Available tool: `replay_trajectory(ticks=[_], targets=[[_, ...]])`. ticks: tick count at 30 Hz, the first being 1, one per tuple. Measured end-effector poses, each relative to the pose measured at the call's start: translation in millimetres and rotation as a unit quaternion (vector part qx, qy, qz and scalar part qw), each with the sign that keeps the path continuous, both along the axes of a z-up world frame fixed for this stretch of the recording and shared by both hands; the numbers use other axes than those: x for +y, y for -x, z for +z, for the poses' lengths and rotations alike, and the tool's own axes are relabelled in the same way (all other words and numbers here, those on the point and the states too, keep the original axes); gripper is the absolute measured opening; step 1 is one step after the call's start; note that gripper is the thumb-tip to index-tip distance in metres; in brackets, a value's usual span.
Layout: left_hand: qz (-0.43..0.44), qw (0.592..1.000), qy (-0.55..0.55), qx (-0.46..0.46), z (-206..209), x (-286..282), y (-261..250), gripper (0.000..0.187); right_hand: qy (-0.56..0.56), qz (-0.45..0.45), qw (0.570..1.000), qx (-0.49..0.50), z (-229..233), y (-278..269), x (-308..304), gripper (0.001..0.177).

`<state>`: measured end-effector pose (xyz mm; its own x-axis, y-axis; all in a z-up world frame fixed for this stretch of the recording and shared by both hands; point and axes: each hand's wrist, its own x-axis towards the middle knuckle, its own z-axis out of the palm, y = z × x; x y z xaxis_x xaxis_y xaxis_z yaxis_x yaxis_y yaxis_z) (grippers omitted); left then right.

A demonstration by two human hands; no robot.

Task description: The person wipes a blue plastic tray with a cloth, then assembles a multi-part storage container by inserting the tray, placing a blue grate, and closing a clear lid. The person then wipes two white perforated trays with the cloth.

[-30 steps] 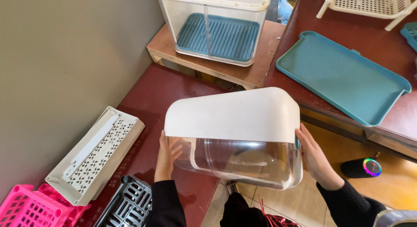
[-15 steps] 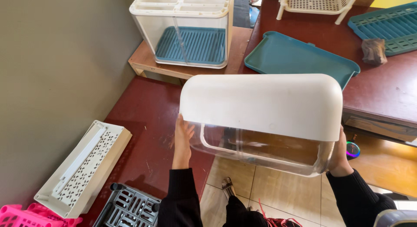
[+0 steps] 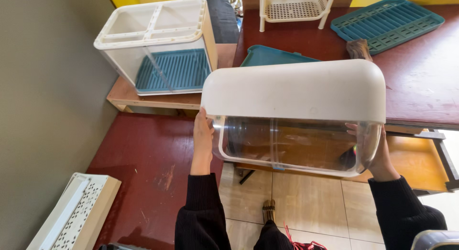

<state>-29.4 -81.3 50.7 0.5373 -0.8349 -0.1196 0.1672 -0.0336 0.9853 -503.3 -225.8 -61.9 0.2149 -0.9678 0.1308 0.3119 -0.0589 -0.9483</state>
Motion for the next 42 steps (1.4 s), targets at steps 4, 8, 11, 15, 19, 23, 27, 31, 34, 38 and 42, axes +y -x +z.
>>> replay_trajectory(ticks=[4, 8, 11, 15, 19, 23, 27, 31, 34, 38, 42], targets=[[-0.026, 0.998, 0.024, -0.042, 14, -47, 18, 0.08, 0.001, -0.075, 0.994, 0.075, -6, 32, -33, 0.074], [-0.029, 0.992, 0.048, -0.112, 30, -98, 41, 0.077, 0.166, -0.051, 0.985, 0.004, 21, 44, -57, 0.067], [-0.057, 0.988, 0.046, -0.139, 43, -135, 57, 0.077, 0.104, -0.163, 0.97, 0.147, 48, 47, -76, 0.074], [-0.116, 0.979, 0.092, -0.139, 56, -185, 72, 0.078, 0.105, -0.126, 0.974, 0.159, 59, 53, -104, 0.065], [-0.133, 0.981, 0.092, -0.11, 56, -234, 74, 0.079, 0.119, -0.103, 0.982, 0.103, 31, 65, -144, 0.049], [-0.145, 0.981, 0.089, -0.097, 46, -262, 71, 0.076, 0.284, -0.072, 0.943, 0.157, -2, 77, -176, 0.04], [-0.164, 0.98, 0.077, -0.084, 36, -277, 71, 0.075, 0.385, -0.179, 0.787, 0.447, -12, 79, -181, 0.036], [-0.18, 0.969, 0.127, -0.116, 19, -289, 65, 0.071, 0.304, -0.182, 0.825, 0.44, 22, 67, -168, 0.064], [-0.182, 0.971, 0.127, -0.089, -4, -290, 45, 0.063, 0.097, -0.213, 0.969, 0.085, 61, 49, -139, 0.079], [-0.012, 0.864, -0.069, -0.498, -45, -277, 0, 0.046, 0.393, -0.39, 0.769, 0.321, 86, -12, -81, 0.083], [0.117, 0.74, -0.19, -0.635, -88, -270, -22, 0.045, 0.584, -0.248, 0.556, 0.536, 72, -102, -51, 0.081]])
